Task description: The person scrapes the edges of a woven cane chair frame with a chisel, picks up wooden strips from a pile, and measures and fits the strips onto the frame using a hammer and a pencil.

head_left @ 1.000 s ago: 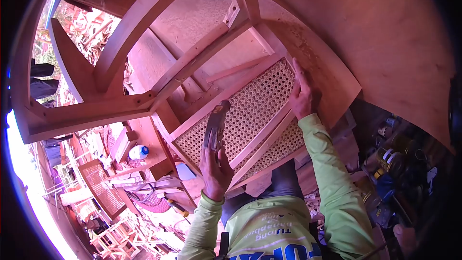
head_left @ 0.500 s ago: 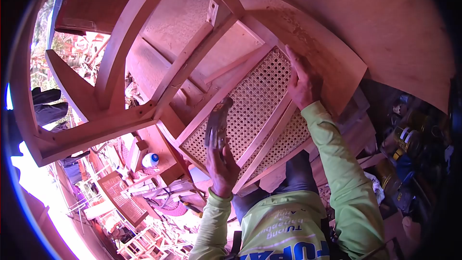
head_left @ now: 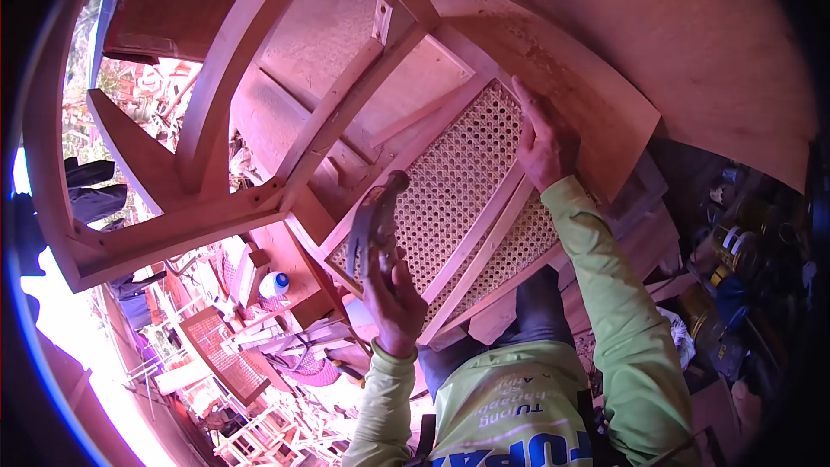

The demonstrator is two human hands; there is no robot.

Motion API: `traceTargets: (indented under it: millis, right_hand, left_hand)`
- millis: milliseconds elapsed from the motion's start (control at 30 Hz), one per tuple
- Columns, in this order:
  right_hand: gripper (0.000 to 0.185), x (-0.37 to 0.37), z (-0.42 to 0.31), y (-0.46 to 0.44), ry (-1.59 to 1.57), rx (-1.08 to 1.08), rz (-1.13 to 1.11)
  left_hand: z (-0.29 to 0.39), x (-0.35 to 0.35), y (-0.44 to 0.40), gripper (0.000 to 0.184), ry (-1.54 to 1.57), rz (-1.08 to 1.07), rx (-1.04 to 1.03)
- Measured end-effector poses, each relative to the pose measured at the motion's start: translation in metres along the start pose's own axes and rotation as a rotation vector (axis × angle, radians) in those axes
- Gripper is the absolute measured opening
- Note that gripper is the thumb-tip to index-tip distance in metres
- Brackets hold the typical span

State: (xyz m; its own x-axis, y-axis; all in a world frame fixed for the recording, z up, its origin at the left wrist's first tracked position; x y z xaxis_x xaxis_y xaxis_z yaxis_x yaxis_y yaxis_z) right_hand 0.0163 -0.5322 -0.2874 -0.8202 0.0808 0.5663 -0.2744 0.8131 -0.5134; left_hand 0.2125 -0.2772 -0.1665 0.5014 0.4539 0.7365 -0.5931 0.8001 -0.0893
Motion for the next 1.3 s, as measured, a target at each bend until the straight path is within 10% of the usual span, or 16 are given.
traceTargets:
  millis: [433,1300]
  right_hand:
    - [0.073,-0.003,-0.001,0.003,-0.004,-0.003,-0.023]
    - [0.068,0.004,-0.002,-0.005,-0.001,0.007,0.011]
  left_hand:
    - [-0.003,0.001,-0.002,0.056,0.012,-0.014,0.147]
    - [0.041,-0.088,-0.071,0.054,-0.051,-0.204,-0.196]
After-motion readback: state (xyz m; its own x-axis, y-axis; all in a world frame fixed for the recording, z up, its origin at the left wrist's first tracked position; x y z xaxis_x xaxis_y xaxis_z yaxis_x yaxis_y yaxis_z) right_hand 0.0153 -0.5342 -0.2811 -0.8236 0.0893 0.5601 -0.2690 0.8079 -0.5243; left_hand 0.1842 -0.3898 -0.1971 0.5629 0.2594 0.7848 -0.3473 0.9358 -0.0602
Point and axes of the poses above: each hand's wrist, its own y-axis away from the middle knuckle, its own x-axis out of the back of the hand, z = x × y, the point moved 8 cm from there along -y, towards the middle knuckle, and after that the axes turned 11 degrees about x, right-handed, at the moved point
